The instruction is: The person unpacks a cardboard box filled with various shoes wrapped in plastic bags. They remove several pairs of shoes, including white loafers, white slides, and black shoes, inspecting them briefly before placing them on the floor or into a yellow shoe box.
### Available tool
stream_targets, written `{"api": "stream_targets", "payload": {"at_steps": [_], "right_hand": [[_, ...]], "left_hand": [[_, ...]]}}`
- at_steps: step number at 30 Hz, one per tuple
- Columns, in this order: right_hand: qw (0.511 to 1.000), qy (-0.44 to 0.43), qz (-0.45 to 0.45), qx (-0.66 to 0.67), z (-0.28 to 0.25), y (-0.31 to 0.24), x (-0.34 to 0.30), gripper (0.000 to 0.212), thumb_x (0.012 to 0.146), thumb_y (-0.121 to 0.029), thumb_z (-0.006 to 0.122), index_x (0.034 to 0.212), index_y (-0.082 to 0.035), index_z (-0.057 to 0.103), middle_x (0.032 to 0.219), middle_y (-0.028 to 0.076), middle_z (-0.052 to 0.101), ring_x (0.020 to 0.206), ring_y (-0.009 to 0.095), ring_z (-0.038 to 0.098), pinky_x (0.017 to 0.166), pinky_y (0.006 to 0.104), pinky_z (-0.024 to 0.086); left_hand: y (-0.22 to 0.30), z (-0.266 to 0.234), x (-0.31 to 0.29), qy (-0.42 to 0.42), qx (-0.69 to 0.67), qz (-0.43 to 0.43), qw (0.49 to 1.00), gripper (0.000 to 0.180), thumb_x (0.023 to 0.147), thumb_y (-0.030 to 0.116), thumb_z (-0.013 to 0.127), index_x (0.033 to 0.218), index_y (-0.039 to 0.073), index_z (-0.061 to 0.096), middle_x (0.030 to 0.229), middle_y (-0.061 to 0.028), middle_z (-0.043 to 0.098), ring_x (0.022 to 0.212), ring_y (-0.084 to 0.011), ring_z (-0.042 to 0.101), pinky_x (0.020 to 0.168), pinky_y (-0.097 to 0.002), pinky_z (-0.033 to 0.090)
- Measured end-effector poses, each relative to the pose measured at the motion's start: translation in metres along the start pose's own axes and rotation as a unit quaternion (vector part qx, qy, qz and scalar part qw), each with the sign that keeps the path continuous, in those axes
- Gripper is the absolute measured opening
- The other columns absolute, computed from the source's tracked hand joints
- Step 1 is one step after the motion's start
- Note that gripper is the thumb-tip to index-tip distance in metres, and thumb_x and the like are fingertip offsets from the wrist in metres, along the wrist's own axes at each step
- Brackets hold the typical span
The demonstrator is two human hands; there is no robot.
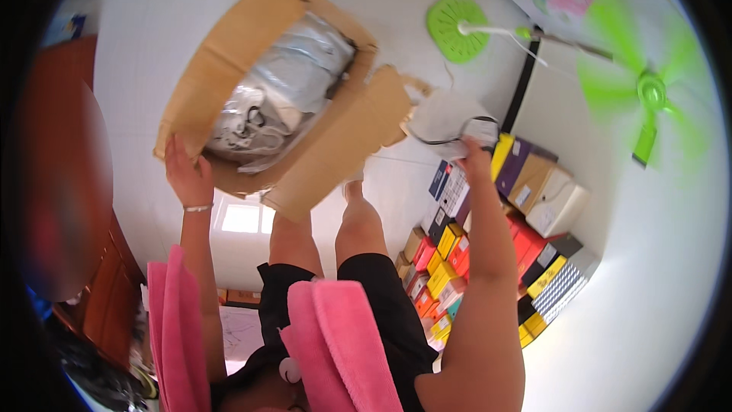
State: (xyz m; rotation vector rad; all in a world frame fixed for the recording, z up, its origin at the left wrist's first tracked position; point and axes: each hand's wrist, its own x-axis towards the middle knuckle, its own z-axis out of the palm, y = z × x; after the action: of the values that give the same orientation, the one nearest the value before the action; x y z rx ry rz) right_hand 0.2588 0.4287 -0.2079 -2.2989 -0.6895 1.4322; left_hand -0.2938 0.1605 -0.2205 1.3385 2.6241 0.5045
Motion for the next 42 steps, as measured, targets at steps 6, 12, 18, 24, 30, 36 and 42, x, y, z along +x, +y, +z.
{"api": "stream_targets", "payload": {"at_steps": [6,12,18,24,30,36,42], "right_hand": [[0.992,-0.121,0.026,-0.011,-0.014,0.100,-0.011,0.027,0.087,-0.015,0.062,0.111,-0.002,0.062,0.098,0.006,0.066,0.086,0.018,0.065,0.076,0.0323,0.052],[0.947,-0.299,-0.034,-0.116,-0.016,0.178,-0.030,0.030,0.090,-0.014,0.058,0.114,0.003,0.062,0.100,0.008,0.066,0.085,0.014,0.063,0.078,0.0272,0.050],[0.977,-0.186,0.067,0.085,-0.025,0.207,0.006,0.028,0.095,-0.016,0.051,0.112,0.005,0.061,0.095,0.009,0.067,0.082,0.015,0.063,0.074,0.0262,0.050],[0.965,-0.226,0.118,0.061,-0.036,0.233,0.025,0.035,0.091,-0.031,0.060,0.105,0.001,0.062,0.089,0.004,0.065,0.079,0.011,0.060,0.066,0.0233,0.045],[0.981,-0.056,0.139,0.120,-0.030,0.275,0.015,0.016,0.083,-0.019,0.069,0.078,-0.005,0.062,0.072,-0.001,0.058,0.063,0.008,0.053,0.055,0.0232,0.041],[0.962,0.120,0.145,0.200,-0.039,0.304,0.055,0.014,0.083,-0.015,0.067,0.073,-0.006,0.061,0.066,0.000,0.058,0.054,0.009,0.051,0.047,0.0251,0.037],[0.966,-0.239,0.094,-0.029,-0.005,0.295,0.048,0.017,0.084,-0.014,0.065,0.092,0.001,0.066,0.077,0.006,0.065,0.072,0.014,0.060,0.067,0.0287,0.047]], "left_hand": [[0.202,0.004,-0.066,-0.123,-0.380,0.170,0.901,0.039,0.080,0.006,0.060,0.118,-0.003,0.057,0.128,-0.0209,0.054,0.122,-0.0391,0.049,0.101,-0.0468,0.038],[0.352,0.141,-0.158,-0.334,-0.269,0.008,0.903,0.052,0.080,0.031,0.071,0.114,-0.005,0.054,0.118,-0.0229,0.054,0.110,-0.0374,0.053,0.091,-0.0399,0.044],[0.357,0.231,-0.240,-0.276,-0.251,-0.036,0.927,0.035,0.073,0.021,0.078,0.092,-0.001,0.058,0.090,-0.0133,0.059,0.080,-0.0254,0.056,0.071,-0.0334,0.047],[0.371,0.261,-0.264,-0.320,-0.271,0.062,0.906,0.019,0.070,0.007,0.072,0.085,0.000,0.063,0.078,-0.0146,0.061,0.071,-0.0334,0.057,0.061,-0.0425,0.045],[0.378,0.255,-0.265,-0.384,-0.238,0.168,0.876,0.009,0.066,0.002,0.065,0.069,0.005,0.057,0.066,-0.0124,0.054,0.064,-0.0332,0.054,0.057,-0.0434,0.041],[0.327,0.232,-0.274,-0.502,-0.086,0.203,0.836,0.007,0.064,0.003,0.060,0.065,0.007,0.054,0.067,-0.0096,0.052,0.067,-0.0310,0.055,0.059,-0.0438,0.041],[0.308,0.225,-0.262,-0.375,-0.216,0.074,0.899,0.025,0.072,0.007,0.071,0.098,0.007,0.068,0.111,-0.0177,0.059,0.093,-0.0290,0.061,0.083,-0.0389,0.047]]}}
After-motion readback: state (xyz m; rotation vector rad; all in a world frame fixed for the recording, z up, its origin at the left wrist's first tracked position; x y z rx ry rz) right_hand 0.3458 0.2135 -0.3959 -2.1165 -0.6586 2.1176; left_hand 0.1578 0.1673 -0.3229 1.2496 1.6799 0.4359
